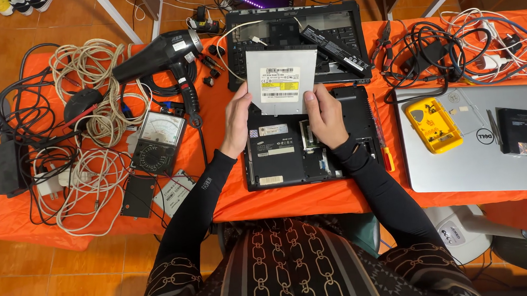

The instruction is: Disassembling a laptop to inspect and repair the optical disc drive.

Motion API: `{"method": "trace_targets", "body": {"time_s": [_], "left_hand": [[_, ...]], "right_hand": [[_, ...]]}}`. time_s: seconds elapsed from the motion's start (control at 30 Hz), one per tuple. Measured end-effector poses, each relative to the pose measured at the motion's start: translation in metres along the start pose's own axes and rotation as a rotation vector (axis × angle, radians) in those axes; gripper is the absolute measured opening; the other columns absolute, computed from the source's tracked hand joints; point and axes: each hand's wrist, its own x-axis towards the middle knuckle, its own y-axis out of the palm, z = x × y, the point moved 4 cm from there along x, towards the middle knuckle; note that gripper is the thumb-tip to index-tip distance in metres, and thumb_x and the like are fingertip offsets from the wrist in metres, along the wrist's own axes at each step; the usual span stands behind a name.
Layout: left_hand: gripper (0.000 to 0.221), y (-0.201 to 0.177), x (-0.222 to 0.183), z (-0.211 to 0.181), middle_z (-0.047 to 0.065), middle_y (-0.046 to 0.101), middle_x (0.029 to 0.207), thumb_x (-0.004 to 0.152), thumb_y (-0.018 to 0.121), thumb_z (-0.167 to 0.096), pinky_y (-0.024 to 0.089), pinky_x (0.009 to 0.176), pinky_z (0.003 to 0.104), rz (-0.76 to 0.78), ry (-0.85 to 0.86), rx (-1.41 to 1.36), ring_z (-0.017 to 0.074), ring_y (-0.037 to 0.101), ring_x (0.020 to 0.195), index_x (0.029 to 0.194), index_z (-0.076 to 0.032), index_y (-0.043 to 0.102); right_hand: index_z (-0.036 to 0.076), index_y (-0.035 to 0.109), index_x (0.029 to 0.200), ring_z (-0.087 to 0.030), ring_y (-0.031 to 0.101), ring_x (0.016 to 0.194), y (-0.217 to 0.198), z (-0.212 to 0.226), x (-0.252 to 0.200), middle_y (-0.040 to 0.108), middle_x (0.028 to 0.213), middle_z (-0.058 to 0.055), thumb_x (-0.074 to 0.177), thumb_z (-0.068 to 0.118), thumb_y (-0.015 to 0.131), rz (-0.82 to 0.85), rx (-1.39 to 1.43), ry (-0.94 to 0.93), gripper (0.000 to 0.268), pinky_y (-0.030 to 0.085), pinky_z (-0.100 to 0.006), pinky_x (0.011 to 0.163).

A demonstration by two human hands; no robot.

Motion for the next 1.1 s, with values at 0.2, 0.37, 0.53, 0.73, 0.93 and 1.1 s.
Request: {"method": "trace_targets", "body": {"time_s": [0.2, 0.37, 0.53, 0.73, 0.93, 1.1], "left_hand": [[0.061, -0.003, -0.001, 0.01, 0.021, 0.051, 0.156, 0.108, 0.044, -0.029, 0.029, 0.124, 0.031, -0.03, -0.003, 0.108, 0.0228, 0.046, 0.145, 0.155, 0.01, 0.037], [0.059, -0.006, -0.001, 0.017, 0.02, 0.052, 0.155, 0.111, 0.047, -0.028, 0.033, 0.121, 0.029, -0.037, -0.007, 0.105, 0.0215, 0.048, 0.143, 0.156, 0.008, 0.038], [0.057, 0.003, 0.0, 0.009, 0.016, 0.046, 0.159, 0.113, 0.049, -0.023, 0.037, 0.121, 0.029, -0.023, 0.092, 0.167, 0.0185, 0.047, 0.146, 0.159, 0.005, 0.032], [0.069, -0.002, 0.001, 0.018, 0.019, 0.052, 0.149, 0.106, 0.067, -0.022, 0.053, 0.108, 0.033, -0.084, 0.111, 0.43, 0.0221, 0.059, 0.127, 0.164, 0.001, 0.038], [0.125, 0.001, -0.001, 0.026, 0.024, 0.017, 0.169, 0.092, 0.084, -0.033, 0.046, 0.118, 0.045, 0.062, 0.123, 0.308, 0.0344, 0.036, 0.157, 0.166, -0.007, -0.013], [0.133, 0.009, -0.004, 0.016, 0.021, 0.02, 0.168, 0.095, 0.084, -0.034, 0.038, 0.129, 0.047, 0.098, 0.119, 0.066, 0.034, 0.042, 0.154, 0.16, -0.019, -0.031]], "right_hand": [[-0.001, 0.06, 0.105, -0.007, 0.047, 0.065, 0.0, -0.01, -0.001, 0.055, 0.071, -0.004, 0.114, 0.027, 0.046, -0.019, 0.037, 0.067, 0.033, 0.041, -0.027, 0.059], [-0.001, 0.061, 0.108, -0.006, 0.048, 0.066, -0.001, -0.01, 0.0, 0.057, 0.072, -0.002, 0.114, 0.028, 0.045, -0.034, 0.049, 0.068, 0.034, 0.041, -0.025, 0.059], [-0.003, 0.062, 0.113, -0.005, 0.053, 0.071, -0.002, -0.006, -0.001, 0.064, 0.08, -0.002, 0.115, 0.028, 0.046, -0.07, 0.053, 0.033, 0.035, 0.045, -0.024, 0.063], [-0.005, 0.067, 0.122, -0.004, 0.059, 0.078, -0.006, 0.005, -0.004, 0.073, 0.09, -0.006, 0.111, 0.019, 0.056, -0.19, 0.093, 0.028, 0.029, 0.049, -0.023, 0.067], [-0.005, 0.07, 0.121, -0.023, 0.073, 0.085, -0.007, 0.025, -0.004, 0.074, 0.098, -0.015, 0.106, 0.005, 0.065, -0.172, -0.153, -0.235, 0.019, 0.056, -0.033, 0.081], [-0.004, 0.069, 0.124, -0.036, 0.066, 0.13, 0.001, 0.049, -0.001, 0.072, 0.125, -0.017, 0.098, 0.0, 0.071, 0.02, -0.196, -0.457, 0.026, 0.055, -0.042, 0.103]]}}
